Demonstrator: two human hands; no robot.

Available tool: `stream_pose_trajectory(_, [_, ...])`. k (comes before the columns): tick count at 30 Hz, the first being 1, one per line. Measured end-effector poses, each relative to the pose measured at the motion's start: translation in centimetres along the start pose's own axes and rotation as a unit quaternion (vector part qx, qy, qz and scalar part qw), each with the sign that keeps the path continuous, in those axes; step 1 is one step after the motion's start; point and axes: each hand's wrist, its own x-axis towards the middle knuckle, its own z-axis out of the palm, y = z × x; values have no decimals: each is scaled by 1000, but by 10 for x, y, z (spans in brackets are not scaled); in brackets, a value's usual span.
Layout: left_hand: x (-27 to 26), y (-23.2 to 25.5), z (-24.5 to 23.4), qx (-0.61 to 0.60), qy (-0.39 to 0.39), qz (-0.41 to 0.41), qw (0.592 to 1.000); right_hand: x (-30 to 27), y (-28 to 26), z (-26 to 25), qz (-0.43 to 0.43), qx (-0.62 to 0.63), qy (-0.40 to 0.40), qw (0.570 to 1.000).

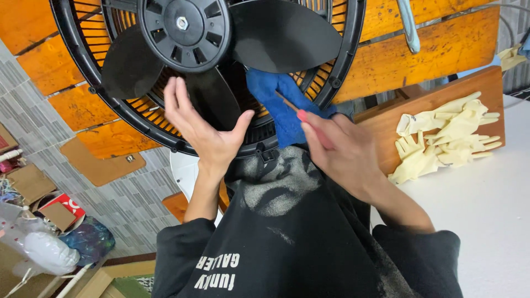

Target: Cleaning the blades and protective grill of an electric fan using a cloth and a screwdriver

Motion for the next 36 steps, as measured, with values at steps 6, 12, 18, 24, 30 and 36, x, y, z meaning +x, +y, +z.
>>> stream_pose_trajectory(6, [17, 23, -16, 112, 34, 180, 977, 4, 6, -39, 110, 258, -26, 959])
stream_pose_trajectory(12, [27, 42, -17, 158, -187, 281, 928, -7, 8, -68, 161, 285, -56, 943])
stream_pose_trajectory(18, [34, 53, -5, 134, -235, 286, 919, -12, 11, -89, 212, 190, -95, 954])
stream_pose_trajectory(24, [28, 47, 18, 266, -194, 229, 916, -9, 10, -77, 167, 201, -82, 962])
stream_pose_trajectory(30, [18, 34, 29, 290, -202, 217, 910, -10, 5, -67, 182, 216, -105, 954])
stream_pose_trajectory(36, [14, 32, 27, 272, -137, 234, 923, -12, -3, -6, 64, 63, -28, 996])
